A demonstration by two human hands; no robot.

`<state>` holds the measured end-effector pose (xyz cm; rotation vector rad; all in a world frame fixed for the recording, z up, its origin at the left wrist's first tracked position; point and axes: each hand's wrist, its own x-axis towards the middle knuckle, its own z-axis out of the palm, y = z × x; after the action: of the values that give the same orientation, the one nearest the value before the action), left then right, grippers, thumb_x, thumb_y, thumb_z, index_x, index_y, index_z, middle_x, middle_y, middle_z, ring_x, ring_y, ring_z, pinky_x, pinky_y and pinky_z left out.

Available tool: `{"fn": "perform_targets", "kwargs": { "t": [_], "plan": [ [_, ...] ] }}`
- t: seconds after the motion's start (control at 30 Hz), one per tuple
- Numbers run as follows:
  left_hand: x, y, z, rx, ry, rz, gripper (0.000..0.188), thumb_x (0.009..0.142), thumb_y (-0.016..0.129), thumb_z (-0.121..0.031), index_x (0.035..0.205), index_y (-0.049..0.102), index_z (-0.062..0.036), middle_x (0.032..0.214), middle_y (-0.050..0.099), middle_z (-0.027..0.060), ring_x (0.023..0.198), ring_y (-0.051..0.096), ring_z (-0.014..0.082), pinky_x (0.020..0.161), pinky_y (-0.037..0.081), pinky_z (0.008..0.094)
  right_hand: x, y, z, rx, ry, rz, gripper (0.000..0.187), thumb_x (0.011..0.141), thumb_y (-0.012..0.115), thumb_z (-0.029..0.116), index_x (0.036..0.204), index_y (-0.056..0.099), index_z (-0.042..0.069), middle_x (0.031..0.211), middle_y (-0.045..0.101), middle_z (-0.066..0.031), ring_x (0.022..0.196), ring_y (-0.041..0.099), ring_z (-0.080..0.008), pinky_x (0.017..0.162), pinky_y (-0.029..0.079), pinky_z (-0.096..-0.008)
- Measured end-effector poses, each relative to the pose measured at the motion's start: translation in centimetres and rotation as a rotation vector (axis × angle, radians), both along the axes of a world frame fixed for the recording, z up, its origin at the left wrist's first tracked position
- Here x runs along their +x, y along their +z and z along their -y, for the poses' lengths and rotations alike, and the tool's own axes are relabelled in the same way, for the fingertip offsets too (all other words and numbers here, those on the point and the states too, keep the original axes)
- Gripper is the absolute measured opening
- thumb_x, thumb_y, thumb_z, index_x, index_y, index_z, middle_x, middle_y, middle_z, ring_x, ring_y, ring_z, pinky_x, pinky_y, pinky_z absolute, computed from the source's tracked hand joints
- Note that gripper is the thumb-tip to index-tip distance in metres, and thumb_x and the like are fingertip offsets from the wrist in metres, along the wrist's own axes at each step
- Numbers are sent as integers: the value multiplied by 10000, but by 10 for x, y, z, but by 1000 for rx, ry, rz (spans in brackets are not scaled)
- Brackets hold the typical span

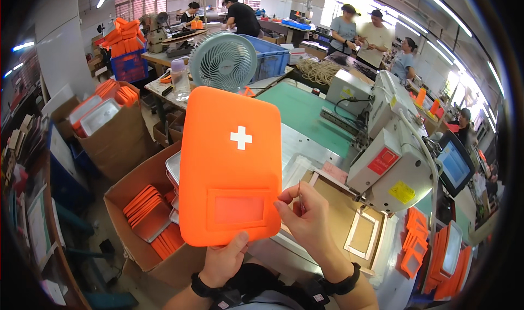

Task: Preparing and aligning components for an industrial sewing machine to assemble first-aid medical pouches.

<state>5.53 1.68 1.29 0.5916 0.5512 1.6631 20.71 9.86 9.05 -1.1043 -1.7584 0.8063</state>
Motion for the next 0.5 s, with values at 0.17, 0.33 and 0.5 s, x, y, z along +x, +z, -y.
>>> {"fn": "perform_targets", "kwargs": {
  "t": [0.17, 0.33, 0.5],
  "plan": [
    [7, -10, 1, 46, 28, -106, 435, 925, 552, 28, 1339, 449, -54, 1322, 530, 102, 1214, 530, 259, 1022, 445, 425, 3, 3, -1, -5, -9, 44, 129, 796, 706, 92, 812, 603, 15, 726, 547, -35, 561, 459, -129, 510, 378, -272],
    [11, -3, 5, 63, 11, -91, 386, 915, 576, 50, 1288, 511, -28, 1278, 564, 90, 1162, 557, 202, 1011, 452, 359, 6, -6, -6, -46, 17, -68, 87, 827, 647, 47, 785, 583, 8, 678, 544, -17, 560, 487, -89, 502, 395, -270],
    [3, 7, 0, 58, -58, 53, 399, 928, 535, 23, 1315, 473, -49, 1312, 536, 119, 1197, 548, 289, 1003, 470, 455, 24, 9, -13, -453, 264, -484, 105, 882, 593, 47, 782, 589, 12, 658, 541, 49, 555, 466, -41, 513, 395, -231]
  ]
}}
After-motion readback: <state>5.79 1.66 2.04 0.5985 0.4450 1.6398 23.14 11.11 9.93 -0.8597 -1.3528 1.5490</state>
